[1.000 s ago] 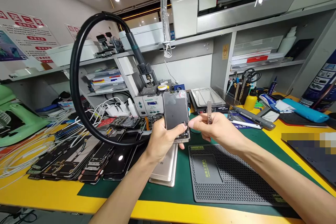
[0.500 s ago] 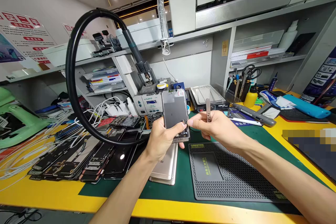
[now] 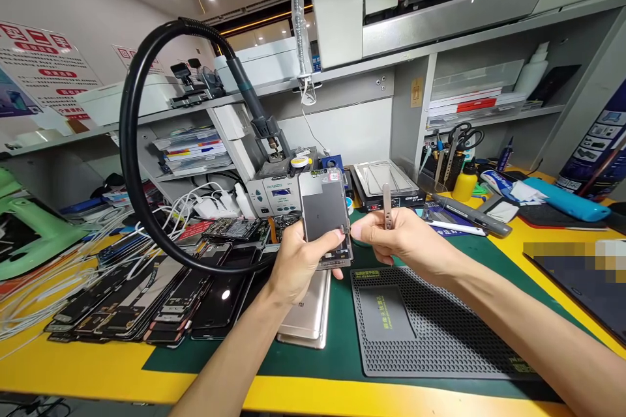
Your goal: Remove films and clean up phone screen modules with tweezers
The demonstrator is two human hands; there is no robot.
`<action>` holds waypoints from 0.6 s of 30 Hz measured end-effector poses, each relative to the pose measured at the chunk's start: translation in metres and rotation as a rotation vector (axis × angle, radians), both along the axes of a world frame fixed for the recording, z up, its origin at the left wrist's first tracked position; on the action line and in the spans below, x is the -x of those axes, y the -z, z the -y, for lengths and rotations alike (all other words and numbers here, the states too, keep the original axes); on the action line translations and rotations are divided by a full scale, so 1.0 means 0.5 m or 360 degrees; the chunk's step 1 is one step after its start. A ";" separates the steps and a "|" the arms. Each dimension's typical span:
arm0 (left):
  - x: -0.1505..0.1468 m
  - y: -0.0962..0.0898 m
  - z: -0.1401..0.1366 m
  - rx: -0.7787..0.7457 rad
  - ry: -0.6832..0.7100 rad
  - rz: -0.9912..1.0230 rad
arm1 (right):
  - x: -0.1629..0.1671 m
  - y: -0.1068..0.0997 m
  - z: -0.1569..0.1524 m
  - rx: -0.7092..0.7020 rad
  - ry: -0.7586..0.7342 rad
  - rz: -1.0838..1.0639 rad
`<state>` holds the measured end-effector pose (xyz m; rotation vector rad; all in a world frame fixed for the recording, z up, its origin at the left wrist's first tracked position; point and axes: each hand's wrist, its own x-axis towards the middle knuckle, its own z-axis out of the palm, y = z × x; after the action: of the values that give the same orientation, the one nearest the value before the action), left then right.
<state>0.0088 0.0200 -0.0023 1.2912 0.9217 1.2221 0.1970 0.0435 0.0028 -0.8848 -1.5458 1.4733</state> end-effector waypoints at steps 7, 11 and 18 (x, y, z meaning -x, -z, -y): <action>0.000 0.001 0.004 -0.0006 -0.0005 -0.0012 | 0.001 0.002 -0.001 -0.0043 0.0025 0.0045; 0.001 0.001 0.005 -0.0019 0.0006 -0.0023 | 0.000 0.005 -0.001 -0.0061 0.0039 0.0076; -0.003 0.004 0.001 -0.0036 0.0027 -0.0031 | -0.002 0.006 0.000 -0.0104 0.0054 0.0152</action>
<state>0.0101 0.0194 -0.0043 1.3283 0.9116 1.2118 0.1977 0.0437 -0.0001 -0.9497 -1.6314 1.3662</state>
